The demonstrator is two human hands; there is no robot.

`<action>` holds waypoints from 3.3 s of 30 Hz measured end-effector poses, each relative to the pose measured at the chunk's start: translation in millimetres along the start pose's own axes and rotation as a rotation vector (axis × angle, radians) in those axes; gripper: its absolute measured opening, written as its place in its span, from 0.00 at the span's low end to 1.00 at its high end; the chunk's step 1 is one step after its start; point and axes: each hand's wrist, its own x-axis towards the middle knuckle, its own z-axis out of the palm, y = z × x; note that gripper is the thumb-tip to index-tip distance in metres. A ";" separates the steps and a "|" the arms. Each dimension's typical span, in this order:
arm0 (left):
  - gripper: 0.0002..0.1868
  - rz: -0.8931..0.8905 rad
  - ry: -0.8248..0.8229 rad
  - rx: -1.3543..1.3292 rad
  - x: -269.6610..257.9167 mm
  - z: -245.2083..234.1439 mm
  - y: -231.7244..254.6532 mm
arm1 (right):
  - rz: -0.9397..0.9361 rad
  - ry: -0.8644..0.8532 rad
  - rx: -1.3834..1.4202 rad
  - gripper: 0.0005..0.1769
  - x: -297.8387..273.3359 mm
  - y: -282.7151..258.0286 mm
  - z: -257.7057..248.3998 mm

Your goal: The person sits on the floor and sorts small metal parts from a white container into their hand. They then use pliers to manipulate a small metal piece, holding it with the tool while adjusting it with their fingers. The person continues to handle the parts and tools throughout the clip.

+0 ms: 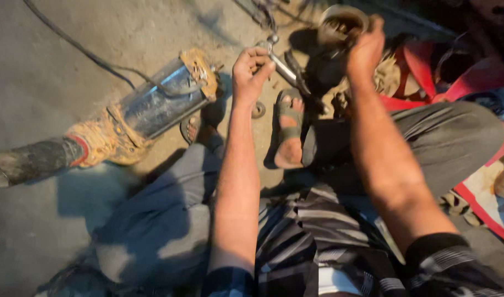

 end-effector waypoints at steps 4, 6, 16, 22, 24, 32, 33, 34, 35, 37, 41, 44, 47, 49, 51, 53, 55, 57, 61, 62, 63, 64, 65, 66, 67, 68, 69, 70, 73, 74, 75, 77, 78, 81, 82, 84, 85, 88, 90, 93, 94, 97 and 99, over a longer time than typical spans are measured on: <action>0.18 0.182 -0.101 0.276 -3.6 22.3 68.0 | -0.500 -0.080 -0.375 0.19 -54.4 -28.2 0.1; 0.18 0.181 -0.136 0.397 -4.9 40.6 105.9 | -0.364 -0.112 -0.093 0.24 -72.8 -56.2 2.9; 0.25 0.484 -0.178 0.973 -31.1 79.7 225.1 | -0.977 -0.257 -0.280 0.15 -159.1 -145.7 -19.4; 0.36 0.450 -0.113 0.527 -37.8 48.5 201.4 | -1.032 -0.236 -0.281 0.15 -169.8 -168.3 -30.0; 0.57 0.213 -0.124 0.189 -34.5 35.3 181.0 | -1.043 -0.232 -0.266 0.15 -172.7 -173.3 -33.7; 0.55 -0.030 -0.022 -0.288 -34.6 53.1 64.7 | -1.058 -0.250 -0.387 0.19 -167.2 -173.2 -37.5; 0.52 -0.061 0.013 -0.354 -36.9 52.7 58.1 | -1.071 -0.283 -0.397 0.21 -163.1 -173.4 -37.8; 0.49 -0.101 0.020 -0.539 -34.9 52.6 53.2 | -0.987 -0.352 -0.226 0.29 -158.2 -173.1 -37.1; 0.46 -0.139 0.026 -0.724 -32.4 52.9 50.0 | -0.896 -0.419 -0.059 0.38 -152.6 -172.1 -37.2; 0.43 -0.176 -0.014 -0.934 -33.3 53.8 48.0 | -0.856 -0.473 -0.002 0.50 -141.3 -165.3 -40.5; 0.38 -0.179 -0.124 -1.135 -31.1 63.3 53.9 | -0.750 -0.601 0.061 0.56 -113.0 -140.9 -42.6; 0.30 -0.227 -0.127 -1.106 -27.1 57.3 60.8 | -0.549 -0.667 0.298 0.54 -101.8 -123.6 -40.4; 0.25 -0.282 -0.050 -1.002 -11.3 46.5 50.7 | -0.498 -0.640 0.335 0.49 -93.5 -124.9 -53.8; 0.23 -0.309 0.051 -0.983 -3.4 36.8 34.7 | -0.636 -0.645 0.162 0.44 -94.3 -139.5 -60.9; 0.23 -0.349 0.134 -1.005 5.4 37.3 11.5 | -0.927 -0.619 -0.193 0.40 -94.8 -165.0 -69.7; 0.21 -0.421 0.056 -0.974 12.6 40.8 -10.1 | -1.059 -0.643 -0.379 0.32 -104.5 -189.0 -72.4; 0.21 -0.509 0.022 -1.001 7.9 47.8 -31.2 | -1.139 -0.676 -0.567 0.30 -119.6 -207.1 -73.5; 0.22 -0.590 0.015 -1.070 5.2 51.1 -40.6 | -1.194 -0.705 -0.734 0.33 -131.4 -224.5 -69.0; 0.28 -0.175 -0.343 -1.207 -3.7 50.4 -31.0 | -1.380 -0.671 -0.884 0.32 -158.0 -256.1 -57.3; 0.28 -0.249 -0.334 -1.232 -4.2 49.6 -25.9 | -1.421 -0.654 -0.899 0.31 -165.3 -263.1 -57.3; 0.27 -0.310 -0.315 -1.261 -5.1 50.4 -21.2 | -1.463 -0.638 -0.914 0.30 -170.7 -269.9 -58.4; 0.27 -0.297 -0.310 -1.247 -4.0 48.5 -15.8 | -1.445 -0.643 -0.872 0.30 -172.5 -276.5 -59.1; 0.26 -0.290 -0.300 -1.234 -2.2 47.3 -10.6 | -1.428 -0.648 -0.831 0.30 -172.3 -282.1 -60.0; 0.26 -0.288 -0.286 -1.224 -2.8 45.5 -5.4 | -1.409 -0.657 -0.787 0.29 -173.4 -285.2 -61.5; 0.26 -0.301 -0.245 -1.178 -6.6 44.5 0.3 | -1.369 -0.712 -0.797 0.26 -171.0 -285.0 -58.4; 0.25 -0.311 -0.225 -1.122 -4.9 44.6 8.8 | -1.339 -0.742 -0.813 0.23 -164.1 -285.7 -53.9; 0.25 -0.333 -0.220 -1.072 -4.7 45.4 16.3 | -1.309 -0.771 -0.828 0.19 -158.6 -284.9 -51.7; 0.25 -0.312 -0.188 -1.059 11.9 45.3 21.2 | -1.401 -0.714 -0.777 0.21 -149.4 -280.8 -46.2; 0.24 -0.285 0.072 -1.103 2.7 39.4 6.7 | -1.459 -0.692 -0.660 0.24 -149.5 -247.4 -45.1; 0.23 -0.233 0.171 -1.141 6.1 30.4 4.9 | -1.419 -0.674 -0.625 0.26 -143.7 -239.8 -44.8; 0.23 -0.187 0.252 -1.172 4.6 25.0 3.2 | -1.380 -0.657 -0.590 0.27 -139.8 -234.0 -46.4; 0.22 -0.103 0.195 -1.311 28.6 20.9 3.2 | -1.369 -0.573 -0.523 0.25 -132.9 -223.9 -42.5; 0.23 -0.083 0.188 -1.381 21.2 21.2 -2.8 | -1.335 -0.549 -0.496 0.24 -138.7 -211.5 -45.1; 0.24 0.007 0.145 -1.343 16.3 19.7 -15.2 | -1.319 -0.427 -0.531 0.29 -145.6 -178.3 -45.6; 0.23 0.018 0.173 -1.303 14.2 20.0 -18.8 | -1.280 -0.400 -0.531 0.28 -145.8 -167.9 -44.4; 0.23 0.040 0.223 -1.220 12.3 18.6 -24.0 | -1.205 -0.341 -0.530 0.27 -148.4 -148.4 -37.9; 0.23 0.038 0.232 -1.214 11.9 16.3 -26.0 | -1.181 -0.342 -0.549 0.28 -148.7 -140.8 -34.9; 0.23 0.037 0.251 -1.208 12.3 13.4 -39.2 | -1.118 -0.337 -0.624 0.31 -147.1 -120.0 -27.3; 0.23 0.054 0.265 -1.214 11.7 7.9 -53.2 | -1.089 -0.340 -0.688 0.35 -147.3 -102.6 -18.7; 0.22 0.166 0.173 -1.239 9.8 -2.6 -77.2 | -1.002 -0.386 -0.657 0.39 -147.3 -72.0 -4.2; 0.22 0.113 0.226 -1.215 10.8 -7.0 -84.9 | -0.960 -0.404 -0.667 0.39 -146.6 -61.4 0.9; 0.22 -0.013 0.345 -1.161 7.9 -20.8 -109.5 | -0.882 -0.425 -0.760 0.42 -151.8 -29.3 14.8; 0.23 -0.029 0.373 -1.148 1.9 -32.2 -124.3 | -0.912 -0.403 -0.887 0.44 -158.9 -14.4 21.8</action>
